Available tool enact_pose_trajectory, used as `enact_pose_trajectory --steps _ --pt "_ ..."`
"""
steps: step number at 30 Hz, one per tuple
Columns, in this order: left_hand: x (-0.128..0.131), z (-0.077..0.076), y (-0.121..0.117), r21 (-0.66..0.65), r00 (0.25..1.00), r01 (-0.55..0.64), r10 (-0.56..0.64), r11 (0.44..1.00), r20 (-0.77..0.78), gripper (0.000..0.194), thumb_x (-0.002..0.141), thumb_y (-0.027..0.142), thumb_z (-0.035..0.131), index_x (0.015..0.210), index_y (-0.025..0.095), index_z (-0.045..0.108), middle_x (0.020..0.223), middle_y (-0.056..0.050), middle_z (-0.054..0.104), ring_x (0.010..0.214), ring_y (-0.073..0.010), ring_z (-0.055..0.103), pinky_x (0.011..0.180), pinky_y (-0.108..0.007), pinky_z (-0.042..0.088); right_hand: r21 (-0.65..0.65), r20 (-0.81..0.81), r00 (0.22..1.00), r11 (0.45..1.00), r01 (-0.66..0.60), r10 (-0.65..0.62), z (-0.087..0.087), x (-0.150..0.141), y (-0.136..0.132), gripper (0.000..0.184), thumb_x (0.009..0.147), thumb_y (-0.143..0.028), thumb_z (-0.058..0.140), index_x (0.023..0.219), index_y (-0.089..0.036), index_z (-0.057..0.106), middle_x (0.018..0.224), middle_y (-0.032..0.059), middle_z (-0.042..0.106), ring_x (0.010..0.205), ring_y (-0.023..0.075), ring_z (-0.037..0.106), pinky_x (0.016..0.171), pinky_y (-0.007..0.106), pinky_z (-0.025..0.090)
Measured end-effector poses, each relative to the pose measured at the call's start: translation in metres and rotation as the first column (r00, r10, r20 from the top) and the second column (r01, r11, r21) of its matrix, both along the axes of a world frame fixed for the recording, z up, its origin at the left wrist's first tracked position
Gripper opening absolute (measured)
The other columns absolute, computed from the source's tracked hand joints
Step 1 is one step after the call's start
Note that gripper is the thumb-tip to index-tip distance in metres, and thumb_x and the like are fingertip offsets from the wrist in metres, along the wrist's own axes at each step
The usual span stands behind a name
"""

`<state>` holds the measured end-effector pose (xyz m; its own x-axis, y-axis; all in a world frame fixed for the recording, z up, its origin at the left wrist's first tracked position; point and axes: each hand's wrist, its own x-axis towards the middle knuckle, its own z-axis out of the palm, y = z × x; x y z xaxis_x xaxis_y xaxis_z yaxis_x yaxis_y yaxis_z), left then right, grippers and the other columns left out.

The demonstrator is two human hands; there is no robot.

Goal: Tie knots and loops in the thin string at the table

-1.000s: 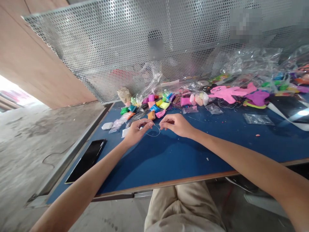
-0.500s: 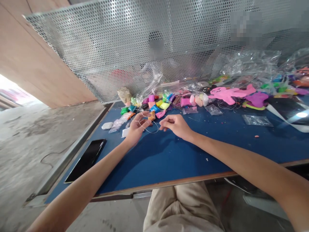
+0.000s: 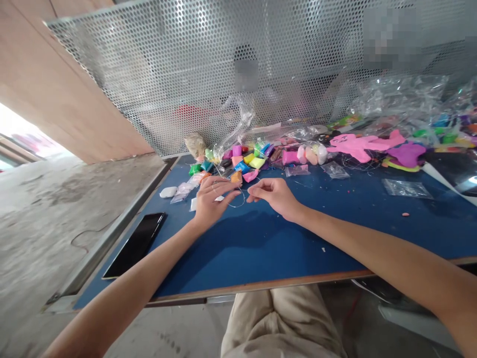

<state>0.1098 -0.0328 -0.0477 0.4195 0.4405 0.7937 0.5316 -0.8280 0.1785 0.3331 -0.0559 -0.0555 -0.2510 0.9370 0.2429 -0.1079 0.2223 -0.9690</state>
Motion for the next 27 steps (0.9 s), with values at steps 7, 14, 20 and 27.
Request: enact_pose_trajectory --steps 7,14,20,27 --pt "0.0 0.002 -0.005 0.086 0.999 -0.009 0.013 0.996 -0.049 0.019 0.088 0.029 0.07 0.105 0.032 0.075 0.093 0.002 0.078 0.096 -0.0224 0.063 0.096 -0.045 0.041 0.007 -0.012 0.999 0.999 -0.051 0.051 0.002 -0.004 -0.006 0.026 0.08 -0.043 0.075 0.081 -0.017 0.073 0.075 0.0051 0.076 0.072 0.0173 0.068 0.077 0.033 0.053" --pt "0.006 0.002 -0.01 0.005 0.996 -0.033 0.033 0.999 -0.08 0.014 0.092 0.031 0.063 0.097 0.028 0.076 0.09 -0.002 0.077 0.098 -0.0233 0.061 0.1 -0.046 0.037 0.063 0.017 0.999 0.997 -0.047 0.046 0.003 -0.008 -0.01 0.025 0.081 -0.043 0.074 0.08 -0.018 0.072 0.076 0.0042 0.076 0.071 0.0174 0.067 0.073 0.033 0.052" --pt "0.008 -0.002 0.0 -0.327 0.958 0.108 -0.01 0.939 0.287 0.034 0.095 0.039 0.058 0.126 0.026 0.063 0.135 -0.008 0.06 0.12 -0.024 0.057 0.105 -0.043 0.042 0.037 -0.072 0.989 0.99 0.135 -0.132 0.001 -0.004 0.0 0.022 0.081 -0.041 0.075 0.077 -0.019 0.073 0.071 0.0036 0.073 0.066 0.0153 0.061 0.068 0.031 0.048" --pt "0.018 -0.013 0.001 -0.587 0.696 0.678 -0.129 0.442 0.706 0.063 0.087 0.043 0.068 0.144 0.024 0.047 0.147 -0.014 0.05 0.123 -0.0279 0.059 0.103 -0.042 0.047 -0.109 -0.145 0.975 0.982 0.155 -0.17 -0.005 -0.002 0.008 0.022 0.076 -0.041 0.079 0.079 -0.02 0.076 0.079 0.0054 0.075 0.074 0.0172 0.064 0.076 0.034 0.048"
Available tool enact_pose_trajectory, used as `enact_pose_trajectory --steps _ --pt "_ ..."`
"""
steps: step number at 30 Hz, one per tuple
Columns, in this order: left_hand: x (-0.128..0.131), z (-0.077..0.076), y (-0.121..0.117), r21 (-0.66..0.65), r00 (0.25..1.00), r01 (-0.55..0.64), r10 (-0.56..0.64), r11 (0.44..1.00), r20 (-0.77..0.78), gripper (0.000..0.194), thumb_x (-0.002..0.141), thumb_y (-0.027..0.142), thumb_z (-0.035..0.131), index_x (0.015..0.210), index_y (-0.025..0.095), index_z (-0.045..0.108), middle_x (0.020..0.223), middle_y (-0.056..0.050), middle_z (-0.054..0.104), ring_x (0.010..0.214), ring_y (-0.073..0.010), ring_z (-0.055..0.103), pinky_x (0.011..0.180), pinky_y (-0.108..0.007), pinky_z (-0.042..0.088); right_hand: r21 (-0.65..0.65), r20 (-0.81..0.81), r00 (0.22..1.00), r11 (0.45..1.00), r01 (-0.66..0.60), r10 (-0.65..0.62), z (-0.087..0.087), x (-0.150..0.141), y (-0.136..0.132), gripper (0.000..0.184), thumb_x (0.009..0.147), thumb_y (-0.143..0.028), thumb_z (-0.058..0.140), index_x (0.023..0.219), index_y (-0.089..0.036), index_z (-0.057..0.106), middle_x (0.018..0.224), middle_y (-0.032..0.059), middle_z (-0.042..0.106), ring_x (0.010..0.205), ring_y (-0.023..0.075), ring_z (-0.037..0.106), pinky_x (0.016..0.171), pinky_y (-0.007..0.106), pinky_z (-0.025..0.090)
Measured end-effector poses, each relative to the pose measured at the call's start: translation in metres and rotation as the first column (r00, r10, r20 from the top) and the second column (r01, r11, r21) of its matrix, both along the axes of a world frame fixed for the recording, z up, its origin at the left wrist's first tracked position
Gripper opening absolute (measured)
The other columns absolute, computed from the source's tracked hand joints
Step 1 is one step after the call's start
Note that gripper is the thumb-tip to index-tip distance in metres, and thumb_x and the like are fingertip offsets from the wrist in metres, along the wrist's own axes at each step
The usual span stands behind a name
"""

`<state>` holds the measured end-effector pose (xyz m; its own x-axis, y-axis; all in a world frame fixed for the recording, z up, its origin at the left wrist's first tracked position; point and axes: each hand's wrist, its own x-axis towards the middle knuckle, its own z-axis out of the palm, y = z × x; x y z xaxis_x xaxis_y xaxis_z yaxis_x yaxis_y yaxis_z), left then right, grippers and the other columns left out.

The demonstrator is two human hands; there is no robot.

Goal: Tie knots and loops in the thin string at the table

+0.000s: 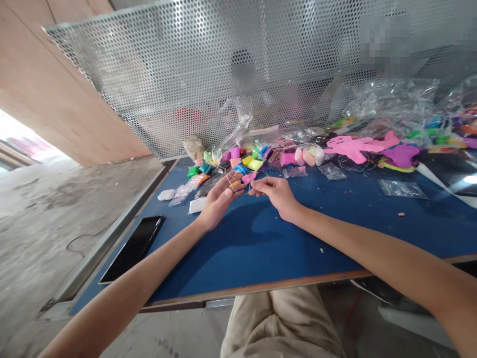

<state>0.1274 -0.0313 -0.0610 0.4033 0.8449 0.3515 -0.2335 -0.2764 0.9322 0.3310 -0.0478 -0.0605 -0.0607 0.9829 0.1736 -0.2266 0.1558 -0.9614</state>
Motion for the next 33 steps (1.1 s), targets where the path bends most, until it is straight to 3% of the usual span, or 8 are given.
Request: enact_pose_trajectory --steps 3,7,11,17,23,27,31,33 --pt "0.006 0.003 -0.007 -0.062 1.0 0.017 -0.017 0.998 -0.009 0.065 0.083 0.035 0.074 0.142 0.029 0.048 0.149 -0.012 0.049 0.11 -0.0232 0.066 0.084 -0.032 0.055 -0.012 -0.012 0.993 0.993 -0.119 0.119 -0.001 -0.004 -0.004 0.023 0.076 -0.04 0.079 0.087 -0.02 0.078 0.085 0.006 0.077 0.08 0.0184 0.066 0.079 0.034 0.048" --pt "0.005 0.005 -0.009 -0.095 0.998 -0.04 0.034 0.995 -0.06 0.04 0.084 0.036 0.074 0.12 0.021 0.067 0.123 -0.011 0.069 0.087 -0.0162 0.068 0.068 -0.025 0.053 -0.013 0.034 0.969 0.97 -0.243 0.244 0.001 -0.007 -0.008 0.023 0.077 -0.04 0.078 0.083 -0.019 0.078 0.082 0.0059 0.076 0.078 0.0175 0.065 0.079 0.034 0.048" --pt "0.002 0.004 -0.008 -0.036 0.995 -0.045 0.042 0.998 -0.089 0.026 0.081 0.036 0.076 0.099 0.017 0.075 0.1 -0.007 0.074 0.081 -0.0149 0.066 0.071 -0.026 0.052 -0.035 0.071 0.95 0.953 -0.302 0.304 0.002 -0.005 -0.008 0.025 0.078 -0.042 0.077 0.08 -0.017 0.077 0.082 0.0063 0.075 0.075 0.0155 0.062 0.076 0.031 0.047" --pt "0.006 0.009 -0.012 -0.007 0.997 -0.018 0.017 1.0 -0.072 0.025 0.087 0.039 0.069 0.094 0.016 0.071 0.103 -0.007 0.072 0.094 -0.0167 0.066 0.089 -0.03 0.051 -0.063 0.14 0.932 0.942 -0.329 0.334 0.001 -0.006 -0.009 0.03 0.078 -0.047 0.076 0.083 -0.018 0.072 0.084 0.004 0.071 0.07 0.0135 0.059 0.071 0.031 0.048" --pt "-0.005 0.013 -0.004 -0.108 0.986 -0.089 0.073 0.99 -0.152 0.03 0.085 0.042 0.071 0.097 0.014 0.065 0.096 -0.009 0.076 0.087 -0.0178 0.072 0.086 -0.033 0.056 0.297 0.413 0.909 0.952 -0.072 -0.06 0.002 0.004 -0.003 0.042 0.083 -0.046 0.071 0.118 -0.025 0.058 0.116 0.0058 0.064 0.078 0.0162 0.062 0.069 0.033 0.049" --pt "-0.012 0.012 0.001 -0.163 0.958 -0.101 0.052 0.981 -0.282 0.036 0.08 0.043 0.076 0.096 0.013 0.064 0.089 -0.011 0.076 0.075 -0.0183 0.073 0.073 -0.032 0.06 0.588 0.451 0.825 0.809 0.012 -0.34 0.005 0.02 0.007 0.038 0.089 -0.039 0.064 0.125 -0.028 0.055 0.124 0.0073 0.059 0.087 0.0193 0.062 0.08 0.038 0.052" --pt "-0.009 0.01 -0.004 -0.185 0.946 -0.101 0.037 0.978 -0.321 0.037 0.078 0.043 0.077 0.094 0.012 0.066 0.089 -0.012 0.076 0.075 -0.0183 0.073 0.073 -0.031 0.061 0.784 0.523 0.652 0.609 -0.117 -0.549 0.013 0.026 0.007 0.019 0.092 -0.031 0.06 0.109 -0.03 0.07 0.127 0.0062 0.057 0.11 0.0256 0.056 0.097 0.046 0.047" --pt "-0.004 0.01 -0.008 -0.185 0.942 -0.1 0.033 0.978 -0.335 0.037 0.078 0.043 0.078 0.093 0.011 0.067 0.088 -0.012 0.076 0.075 -0.0186 0.074 0.072 -0.032 0.062 0.787 0.577 0.552 0.591 -0.177 -0.602 0.016 0.022 0.002 0.022 0.093 -0.029 0.058 0.111 -0.031 0.071 0.134 0.0049 0.055 0.121 0.0289 0.049 0.103 0.051 0.041"
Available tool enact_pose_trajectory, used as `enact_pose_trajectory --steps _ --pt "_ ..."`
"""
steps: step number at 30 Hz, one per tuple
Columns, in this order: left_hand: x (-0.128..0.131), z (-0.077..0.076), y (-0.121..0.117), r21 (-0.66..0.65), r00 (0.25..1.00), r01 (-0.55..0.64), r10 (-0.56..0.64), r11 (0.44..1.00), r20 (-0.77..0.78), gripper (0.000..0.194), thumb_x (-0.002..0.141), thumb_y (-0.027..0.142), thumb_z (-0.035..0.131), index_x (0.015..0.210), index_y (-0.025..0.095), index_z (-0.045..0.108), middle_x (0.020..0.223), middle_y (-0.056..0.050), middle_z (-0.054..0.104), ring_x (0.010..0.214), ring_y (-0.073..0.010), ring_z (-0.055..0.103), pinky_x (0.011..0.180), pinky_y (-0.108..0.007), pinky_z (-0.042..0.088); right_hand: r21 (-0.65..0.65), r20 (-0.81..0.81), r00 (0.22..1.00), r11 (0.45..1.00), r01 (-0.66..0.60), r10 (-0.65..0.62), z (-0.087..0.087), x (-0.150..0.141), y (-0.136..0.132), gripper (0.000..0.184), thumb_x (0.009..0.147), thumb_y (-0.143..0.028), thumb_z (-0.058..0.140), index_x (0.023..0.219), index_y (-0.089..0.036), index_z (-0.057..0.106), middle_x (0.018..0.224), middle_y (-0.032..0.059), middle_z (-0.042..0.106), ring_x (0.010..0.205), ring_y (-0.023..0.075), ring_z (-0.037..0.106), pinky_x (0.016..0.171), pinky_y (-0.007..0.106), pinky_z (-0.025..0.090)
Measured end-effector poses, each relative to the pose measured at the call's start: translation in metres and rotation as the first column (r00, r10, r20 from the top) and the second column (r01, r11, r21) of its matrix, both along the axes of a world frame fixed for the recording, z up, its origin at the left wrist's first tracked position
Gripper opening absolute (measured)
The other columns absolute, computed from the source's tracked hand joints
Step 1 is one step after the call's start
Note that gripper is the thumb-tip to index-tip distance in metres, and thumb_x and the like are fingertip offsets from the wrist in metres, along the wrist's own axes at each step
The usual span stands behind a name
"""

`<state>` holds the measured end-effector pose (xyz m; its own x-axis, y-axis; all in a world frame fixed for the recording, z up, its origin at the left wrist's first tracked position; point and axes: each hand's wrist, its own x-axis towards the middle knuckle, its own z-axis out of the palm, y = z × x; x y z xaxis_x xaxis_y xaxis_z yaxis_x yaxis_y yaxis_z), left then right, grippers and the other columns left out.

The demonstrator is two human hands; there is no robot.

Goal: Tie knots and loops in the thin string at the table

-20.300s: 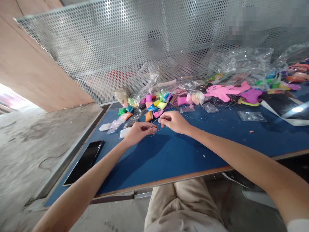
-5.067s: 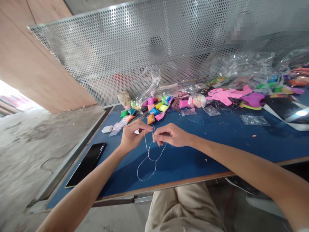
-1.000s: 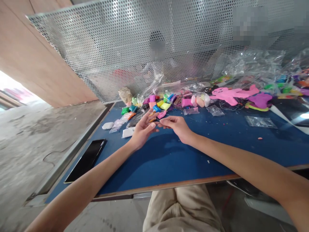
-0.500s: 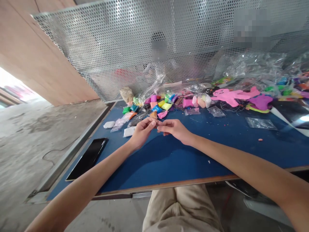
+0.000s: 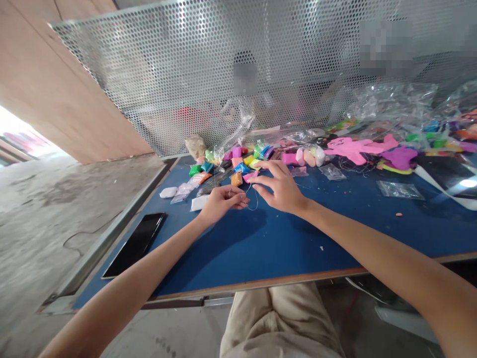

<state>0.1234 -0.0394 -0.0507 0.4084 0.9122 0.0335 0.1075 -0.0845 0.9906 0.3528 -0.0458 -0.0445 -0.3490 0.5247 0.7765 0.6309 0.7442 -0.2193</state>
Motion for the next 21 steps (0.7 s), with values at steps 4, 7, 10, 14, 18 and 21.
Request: enact_pose_trajectory --steps 4,7,10,14,18,21 --pt "0.008 0.001 -0.008 -0.004 1.0 0.014 -0.014 1.0 -0.006 0.036 0.078 0.043 0.077 0.092 0.011 0.068 0.087 -0.012 0.076 0.073 -0.0189 0.074 0.07 -0.031 0.062 -0.009 0.138 0.982 0.991 0.134 -0.131 0.001 -0.012 -0.009 0.034 0.094 -0.034 0.056 0.126 -0.028 0.066 0.154 0.0057 0.04 0.133 0.035 0.037 0.108 0.057 0.03" --pt "0.011 0.003 -0.011 -0.03 0.999 0.041 -0.04 0.999 0.004 0.035 0.079 0.041 0.077 0.093 0.011 0.069 0.086 -0.012 0.076 0.073 -0.019 0.074 0.069 -0.029 0.062 -0.005 0.22 0.96 0.984 0.179 -0.174 0.001 -0.017 -0.012 0.045 0.095 -0.044 0.054 0.135 -0.026 0.059 0.161 0.0067 0.03 0.137 0.0382 0.032 0.108 0.059 0.025" --pt "0.01 0.005 -0.012 -0.055 0.998 0.06 -0.06 0.997 0.005 0.03 0.08 0.037 0.076 0.091 0.01 0.069 0.081 -0.011 0.076 0.071 -0.0186 0.074 0.068 -0.028 0.061 0.016 0.276 0.942 0.981 0.193 -0.19 0.002 -0.019 -0.015 0.051 0.095 -0.051 0.049 0.139 -0.025 0.055 0.162 0.0078 0.027 0.138 0.0384 0.03 0.109 0.06 0.021" --pt "0.009 0.007 -0.012 -0.061 0.996 0.093 -0.094 0.994 -0.01 0.027 0.08 0.035 0.075 0.089 0.011 0.068 0.08 -0.011 0.076 0.071 -0.0184 0.074 0.068 -0.029 0.061 0.007 0.312 0.932 0.981 0.194 -0.186 0.003 -0.02 -0.017 0.054 0.098 -0.052 0.042 0.142 -0.022 0.05 0.162 0.0111 0.026 0.14 0.038 0.028 0.109 0.06 0.019" --pt "0.009 0.008 -0.014 -0.112 0.989 0.143 -0.145 0.983 -0.007 0.028 0.079 0.037 0.076 0.088 0.011 0.067 0.086 -0.012 0.077 0.073 -0.0192 0.074 0.07 -0.031 0.062 -0.044 0.334 0.931 0.984 0.175 -0.151 0.002 -0.02 -0.016 0.057 0.1 -0.049 0.04 0.147 -0.018 0.045 0.162 0.0151 0.025 0.142 0.0378 0.026 0.107 0.059 0.022" --pt "0.011 0.009 -0.017 -0.136 0.99 0.139 -0.14 0.981 0.007 0.03 0.078 0.038 0.078 0.087 0.011 0.067 0.085 -0.012 0.076 0.072 -0.0196 0.074 0.068 -0.03 0.062 -0.037 0.309 0.939 0.985 0.17 -0.151 0.002 -0.018 -0.014 0.051 0.099 -0.047 0.044 0.142 -0.019 0.051 0.162 0.0131 0.026 0.142 0.0358 0.027 0.108 0.057 0.024"
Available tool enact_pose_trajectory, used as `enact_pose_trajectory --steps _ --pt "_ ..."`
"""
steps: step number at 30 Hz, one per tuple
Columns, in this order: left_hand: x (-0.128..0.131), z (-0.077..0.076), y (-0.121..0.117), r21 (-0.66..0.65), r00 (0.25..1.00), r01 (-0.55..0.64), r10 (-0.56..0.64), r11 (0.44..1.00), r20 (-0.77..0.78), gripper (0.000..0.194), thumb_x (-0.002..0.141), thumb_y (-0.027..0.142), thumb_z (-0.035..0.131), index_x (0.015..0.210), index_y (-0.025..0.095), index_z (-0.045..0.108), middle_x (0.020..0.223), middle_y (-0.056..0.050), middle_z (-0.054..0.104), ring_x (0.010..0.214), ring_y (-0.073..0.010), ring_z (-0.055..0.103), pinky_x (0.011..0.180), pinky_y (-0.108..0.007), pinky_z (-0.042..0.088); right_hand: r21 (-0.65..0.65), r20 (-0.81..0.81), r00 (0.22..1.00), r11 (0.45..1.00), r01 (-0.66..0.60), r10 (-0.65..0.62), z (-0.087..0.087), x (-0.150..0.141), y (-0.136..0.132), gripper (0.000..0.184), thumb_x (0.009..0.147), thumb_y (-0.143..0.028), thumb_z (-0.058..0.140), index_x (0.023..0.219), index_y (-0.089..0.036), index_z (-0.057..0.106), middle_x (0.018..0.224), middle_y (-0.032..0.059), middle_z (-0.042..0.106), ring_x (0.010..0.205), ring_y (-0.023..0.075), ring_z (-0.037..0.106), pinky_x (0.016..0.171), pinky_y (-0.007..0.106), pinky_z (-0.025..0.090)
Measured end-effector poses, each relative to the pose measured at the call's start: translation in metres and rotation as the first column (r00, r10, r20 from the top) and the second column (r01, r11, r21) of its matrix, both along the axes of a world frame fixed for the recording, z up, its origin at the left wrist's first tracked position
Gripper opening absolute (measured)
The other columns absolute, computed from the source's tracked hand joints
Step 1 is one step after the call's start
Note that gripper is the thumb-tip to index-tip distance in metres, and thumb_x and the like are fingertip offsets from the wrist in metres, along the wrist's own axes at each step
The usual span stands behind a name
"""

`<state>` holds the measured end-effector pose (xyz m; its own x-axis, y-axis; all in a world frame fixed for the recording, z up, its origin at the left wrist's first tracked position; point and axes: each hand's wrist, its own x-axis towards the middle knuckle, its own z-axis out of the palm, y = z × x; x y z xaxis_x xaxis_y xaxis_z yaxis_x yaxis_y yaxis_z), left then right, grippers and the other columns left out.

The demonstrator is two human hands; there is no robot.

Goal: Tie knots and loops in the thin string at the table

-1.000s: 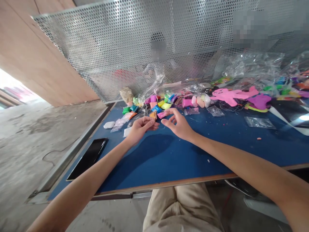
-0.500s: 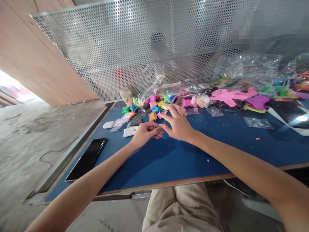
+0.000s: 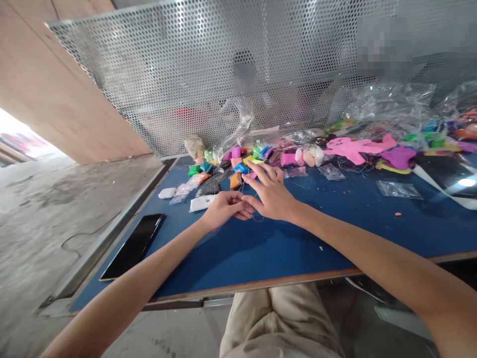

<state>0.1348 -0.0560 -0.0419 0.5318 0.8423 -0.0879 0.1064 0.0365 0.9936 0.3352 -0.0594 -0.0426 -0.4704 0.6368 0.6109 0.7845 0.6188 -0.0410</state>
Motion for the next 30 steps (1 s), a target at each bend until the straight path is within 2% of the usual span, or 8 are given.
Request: enact_pose_trajectory --steps 5,10,16,19,23,27,30 --pt "0.003 -0.001 -0.003 -0.011 0.999 -0.031 0.031 0.999 0.014 0.033 0.077 0.042 0.078 0.087 0.012 0.068 0.084 -0.012 0.076 0.071 -0.0199 0.074 0.066 -0.029 0.062 0.077 -0.011 1.0 0.997 -0.009 0.01 0.006 0.005 0.003 0.038 0.098 -0.039 0.049 0.133 -0.027 0.062 0.164 0.0046 0.026 0.141 0.0368 0.029 0.108 0.06 0.024" --pt "0.005 -0.002 -0.004 -0.015 0.999 -0.038 0.038 0.999 0.017 0.034 0.077 0.041 0.079 0.088 0.011 0.069 0.087 -0.014 0.077 0.072 -0.0205 0.075 0.067 -0.03 0.062 0.118 -0.056 0.997 0.992 -0.051 0.058 0.008 0.007 0.006 0.032 0.097 -0.035 0.054 0.125 -0.029 0.067 0.165 0.0005 0.02 0.149 0.0384 0.017 0.11 0.065 0.024" --pt "0.006 -0.004 -0.004 -0.024 0.998 -0.054 0.055 0.998 0.045 0.034 0.076 0.041 0.079 0.088 0.011 0.068 0.087 -0.014 0.077 0.072 -0.0206 0.075 0.068 -0.031 0.062 0.096 -0.088 0.99 0.991 -0.099 0.107 0.005 0.012 0.009 0.03 0.098 -0.034 0.053 0.124 -0.032 0.069 0.162 -0.0008 0.029 0.15 0.0385 0.017 0.112 0.071 0.02" --pt "0.005 -0.006 -0.002 -0.031 0.994 -0.09 0.092 0.995 0.067 0.034 0.076 0.04 0.079 0.089 0.011 0.068 0.088 -0.014 0.077 0.074 -0.0213 0.075 0.069 -0.031 0.063 0.152 -0.058 0.994 0.985 -0.079 0.089 0.005 0.016 0.012 0.025 0.096 -0.036 0.056 0.115 -0.032 0.073 0.159 -0.0017 0.035 0.148 0.0383 0.021 0.113 0.068 0.019" --pt "0.004 -0.009 0.001 -0.02 0.989 -0.132 0.133 0.991 0.065 0.035 0.077 0.041 0.079 0.093 0.011 0.068 0.092 -0.015 0.077 0.079 -0.0221 0.075 0.073 -0.033 0.063 0.228 -0.059 0.997 0.973 -0.044 0.059 0.002 0.018 0.014 0.015 0.092 -0.035 0.064 0.099 -0.034 0.077 0.151 -0.0051 0.048 0.139 0.036 0.035 0.111 0.061 0.019" --pt "0.006 -0.01 0.001 -0.012 0.986 -0.156 0.156 0.988 0.06 0.036 0.078 0.041 0.079 0.095 0.012 0.067 0.091 -0.014 0.077 0.079 -0.022 0.075 0.074 -0.033 0.063 0.221 -0.049 0.997 0.974 -0.051 0.063 -0.002 0.016 0.011 0.015 0.092 -0.033 0.063 0.099 -0.036 0.076 0.141 -0.0063 0.057 0.128 0.0329 0.042 0.106 0.056 0.022" --pt "0.007 -0.011 0.002 0.009 0.979 -0.19 0.188 0.982 0.078 0.034 0.078 0.039 0.079 0.094 0.012 0.067 0.088 -0.012 0.077 0.079 -0.0214 0.075 0.075 -0.033 0.063 0.208 -0.034 0.996 0.975 -0.079 0.088 -0.005 0.017 0.008 0.017 0.094 -0.034 0.062 0.102 -0.039 0.075 0.132 -0.0057 0.063 0.124 0.0319 0.043 0.105 0.054 0.021"
